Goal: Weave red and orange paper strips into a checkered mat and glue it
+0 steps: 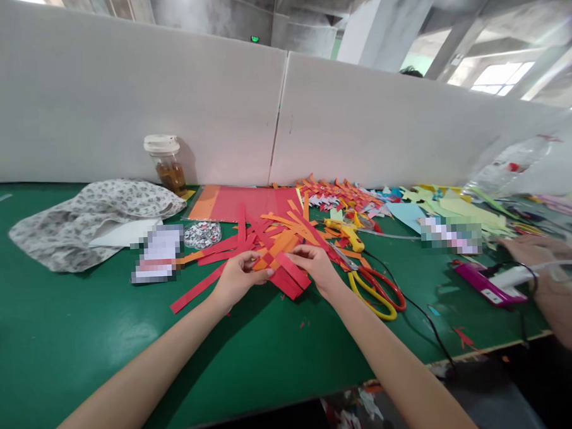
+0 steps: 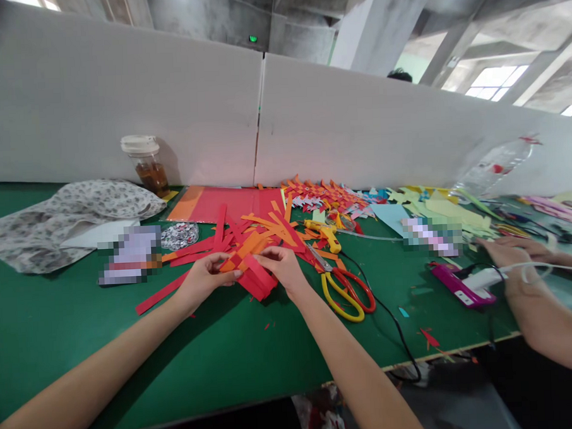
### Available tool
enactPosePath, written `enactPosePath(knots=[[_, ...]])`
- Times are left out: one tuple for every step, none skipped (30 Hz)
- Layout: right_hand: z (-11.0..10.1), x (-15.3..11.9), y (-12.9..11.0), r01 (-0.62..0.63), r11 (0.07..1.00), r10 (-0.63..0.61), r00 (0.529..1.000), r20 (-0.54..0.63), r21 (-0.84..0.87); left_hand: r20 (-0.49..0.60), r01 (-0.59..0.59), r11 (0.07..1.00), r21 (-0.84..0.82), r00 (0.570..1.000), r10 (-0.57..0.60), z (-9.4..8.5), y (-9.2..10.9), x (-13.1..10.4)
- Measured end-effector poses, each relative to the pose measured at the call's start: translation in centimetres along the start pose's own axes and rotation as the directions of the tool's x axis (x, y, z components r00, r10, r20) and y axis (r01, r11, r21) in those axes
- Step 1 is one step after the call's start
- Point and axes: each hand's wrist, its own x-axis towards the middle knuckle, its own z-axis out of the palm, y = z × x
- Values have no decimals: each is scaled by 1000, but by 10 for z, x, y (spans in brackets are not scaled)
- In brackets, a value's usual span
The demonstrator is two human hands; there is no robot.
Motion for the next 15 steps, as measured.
enactPosePath(knots=[[0,0,-1,-8,1000,8,1000,28,18,2,0,1000,6,1000,0,0,0,0],[-1,-1,-1,-16,999,14,998,59,36,7,-1,1000,15,1000,1,0,-1,0],[-1,-1,-1,-24,998,20,996,86,51,13,-3,1000,26,1000,2,0,-2,1],[-1,-1,0,-30,998,24,995,101,62,20,-5,999,40,1000,4,0,-3,1],[-2,-1,0,-33,997,26,994,106,68,27,-11,998,63,1000,10,-1,-5,2],[-2,0,1,-35,997,27,994,106,70,30,-26,995,95,999,24,-1,-6,2],[-2,0,2,-32,997,25,995,100,68,30,-53,990,133,998,50,-1,-7,3],[-2,0,2,-24,997,17,996,90,68,30,-88,982,166,996,85,-2,-8,3],[-3,1,3,-11,997,5,997,74,71,25,-125,974,187,992,122,-2,-9,4],[-3,1,3,4,997,-8,999,54,74,20,-158,969,192,987,157,-3,-9,4],[-3,2,3,13,997,-16,999,34,77,12,-182,966,182,983,183,-4,-9,4],[-4,2,3,18,997,-20,1000,16,79,3,-196,967,165,980,199,-4,-8,4],[-4,2,3,18,997,-19,1000,4,79,-7,-202,967,152,979,206,-5,-7,4],[-4,2,3,15,997,-15,1000,-3,81,-16,-204,967,152,978,209,-6,-7,4],[-4,2,2,10,996,-10,1000,-7,83,-20,-204,966,162,978,210,-7,-6,4]])
